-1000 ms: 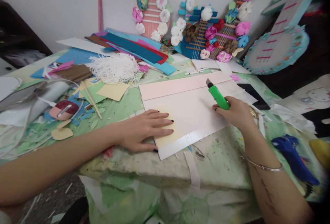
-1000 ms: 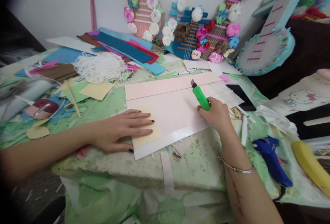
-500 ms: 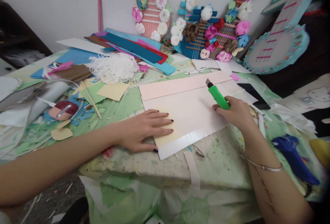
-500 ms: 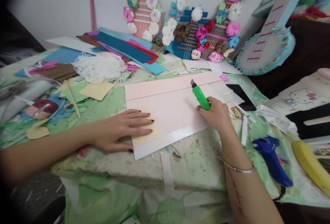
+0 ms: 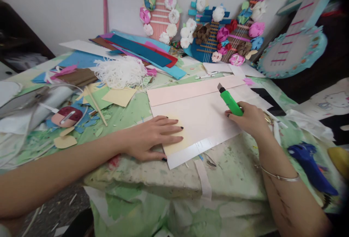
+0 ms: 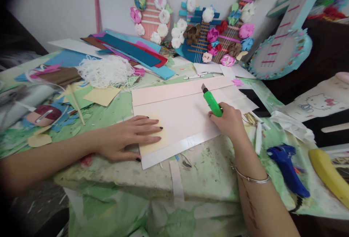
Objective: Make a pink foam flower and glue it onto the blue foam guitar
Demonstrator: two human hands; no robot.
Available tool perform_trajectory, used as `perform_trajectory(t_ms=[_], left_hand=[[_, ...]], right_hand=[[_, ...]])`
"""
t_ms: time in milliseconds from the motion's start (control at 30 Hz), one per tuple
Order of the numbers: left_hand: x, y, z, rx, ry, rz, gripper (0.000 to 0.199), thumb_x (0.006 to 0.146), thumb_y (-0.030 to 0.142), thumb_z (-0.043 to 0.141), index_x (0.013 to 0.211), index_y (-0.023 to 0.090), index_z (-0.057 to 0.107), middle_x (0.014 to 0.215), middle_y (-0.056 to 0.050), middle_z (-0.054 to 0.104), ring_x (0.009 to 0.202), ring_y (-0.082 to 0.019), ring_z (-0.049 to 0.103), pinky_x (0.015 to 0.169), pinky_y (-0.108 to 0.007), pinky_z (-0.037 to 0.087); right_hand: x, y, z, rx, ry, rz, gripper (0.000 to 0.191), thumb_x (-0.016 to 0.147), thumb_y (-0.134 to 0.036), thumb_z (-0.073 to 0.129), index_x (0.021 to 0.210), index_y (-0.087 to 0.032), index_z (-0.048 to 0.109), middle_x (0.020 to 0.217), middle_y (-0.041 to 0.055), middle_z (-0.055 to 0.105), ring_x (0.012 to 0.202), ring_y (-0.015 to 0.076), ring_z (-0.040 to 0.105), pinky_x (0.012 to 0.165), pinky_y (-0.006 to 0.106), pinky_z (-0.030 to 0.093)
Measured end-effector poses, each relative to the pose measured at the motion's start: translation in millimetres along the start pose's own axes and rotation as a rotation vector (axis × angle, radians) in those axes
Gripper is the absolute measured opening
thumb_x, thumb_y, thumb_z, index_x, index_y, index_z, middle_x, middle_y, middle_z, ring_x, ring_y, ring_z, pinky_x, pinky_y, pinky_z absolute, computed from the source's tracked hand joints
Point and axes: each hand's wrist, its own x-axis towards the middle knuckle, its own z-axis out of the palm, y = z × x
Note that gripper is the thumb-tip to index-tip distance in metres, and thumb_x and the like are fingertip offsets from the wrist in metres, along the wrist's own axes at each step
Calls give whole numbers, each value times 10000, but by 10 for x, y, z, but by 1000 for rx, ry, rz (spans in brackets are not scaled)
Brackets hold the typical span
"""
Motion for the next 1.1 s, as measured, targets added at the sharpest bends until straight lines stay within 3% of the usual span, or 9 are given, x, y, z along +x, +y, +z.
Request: perform_trajectory(t_ms=[167,467,733,967,1100], left_hand=[[-5,50,-7,12,-9,-11,643,862,493,464,1419,200,334,1461,-161,371,1367,-352,282,1082,-542,223],[15,266,58,11,-8,-56,811,829,601,444,1390,26,326,1467,-283,279,1376,-380,252,1110,-498,224],[7,245,123,-27,26,-43,852,802,618,486,1404,47,294,1478,-281,252,1382,-393,226,1105,-529,218],[21,254,119,32,16,-59,799,836,626,412,1384,49,337,1460,-277,299,1366,-400,259,1091,-560,210],[23,246,122,45,41,-57,770,846,605,415,1386,61,341,1448,-262,334,1365,-399,262,1081,-564,219]], right_hand=[[2,8,8,8,2,-1,186,697,-380,562,783,-219,596,724,64,655,635,237,564,554,291,315],[18,18,16,5,-16,6,204,708,-407,552,795,-227,593,725,57,663,657,251,579,560,301,329],[22,46,39,43,6,-15,217,703,-396,539,816,-224,609,697,52,675,635,248,589,552,303,338],[6,1,1,28,-28,16,221,703,-386,553,843,-230,624,709,58,680,635,259,590,540,304,328],[2,6,15,41,22,8,189,703,-378,565,803,-226,616,710,57,685,657,266,601,570,320,358]])
